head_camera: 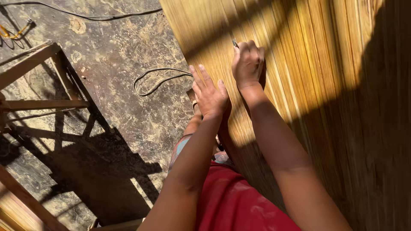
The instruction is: The person sands a large wooden board using a sanding block, moving it back and forth across the surface. The person holds the board with one hand while sanding with the other, working along the grain to smooth the wood.
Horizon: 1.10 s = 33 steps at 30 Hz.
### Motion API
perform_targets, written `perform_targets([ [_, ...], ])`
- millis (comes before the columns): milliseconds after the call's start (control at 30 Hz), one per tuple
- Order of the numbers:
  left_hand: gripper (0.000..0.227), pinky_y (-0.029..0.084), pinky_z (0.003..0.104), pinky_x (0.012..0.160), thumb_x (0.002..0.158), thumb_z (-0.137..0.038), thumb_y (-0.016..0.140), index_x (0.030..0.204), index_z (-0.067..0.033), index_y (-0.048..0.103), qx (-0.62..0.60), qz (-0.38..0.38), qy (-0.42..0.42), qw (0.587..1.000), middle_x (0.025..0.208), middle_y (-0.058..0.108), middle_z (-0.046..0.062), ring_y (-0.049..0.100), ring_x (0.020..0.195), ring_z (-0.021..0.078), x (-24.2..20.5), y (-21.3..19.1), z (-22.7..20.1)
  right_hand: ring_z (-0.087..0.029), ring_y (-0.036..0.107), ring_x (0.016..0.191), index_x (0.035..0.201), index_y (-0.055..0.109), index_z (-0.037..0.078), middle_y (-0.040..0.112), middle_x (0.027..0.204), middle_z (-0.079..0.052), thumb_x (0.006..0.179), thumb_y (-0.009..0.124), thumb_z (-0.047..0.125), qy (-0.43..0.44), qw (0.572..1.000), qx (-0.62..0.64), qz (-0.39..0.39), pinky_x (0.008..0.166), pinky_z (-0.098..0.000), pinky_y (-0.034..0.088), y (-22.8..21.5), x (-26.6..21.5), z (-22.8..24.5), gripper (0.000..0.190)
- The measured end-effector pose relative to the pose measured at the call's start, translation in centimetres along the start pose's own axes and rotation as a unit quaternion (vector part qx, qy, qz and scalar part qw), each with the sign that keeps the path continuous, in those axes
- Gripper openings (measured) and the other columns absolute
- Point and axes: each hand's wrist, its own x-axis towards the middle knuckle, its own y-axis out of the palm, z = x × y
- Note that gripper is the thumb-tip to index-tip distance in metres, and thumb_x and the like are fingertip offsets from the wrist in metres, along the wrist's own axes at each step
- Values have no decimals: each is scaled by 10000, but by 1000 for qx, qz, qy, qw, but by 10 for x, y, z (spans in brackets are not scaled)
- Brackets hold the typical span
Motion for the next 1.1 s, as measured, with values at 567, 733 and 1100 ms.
perform_targets([
  [567, 893, 397, 494, 1166, 980, -377, 596, 1638, -13, 114, -23, 40, 3, 999, 1704, 22, 233, 395, 1399, 463, 8, -15, 2, -349, 550, 794, 947, 661, 16, 623, 907, -149, 936, 722, 58, 8, 999, 49, -22, 737, -442, 428, -45, -17, 16, 74],
  [733, 911, 368, 518, 1179, 966, -375, 616, 1631, -1, 117, -36, 72, 2, 997, 1698, 18, 248, 369, 1395, 469, 10, -28, 3, -333, 574, 821, 919, 673, 40, 630, 889, -116, 895, 723, 25, 45, 999, 18, 16, 754, -435, 435, -97, -87, 17, 57],
  [1100, 1000, 94, 658, 1225, 889, -367, 687, 1596, 54, 119, -126, 131, 82, 980, 1650, -32, 319, 60, 1532, 530, 36, -63, 18, -305, 554, 790, 941, 606, 72, 615, 892, -98, 966, 712, 86, 4, 999, 17, -37, 749, -408, 432, 13, 53, 31, 110],
])
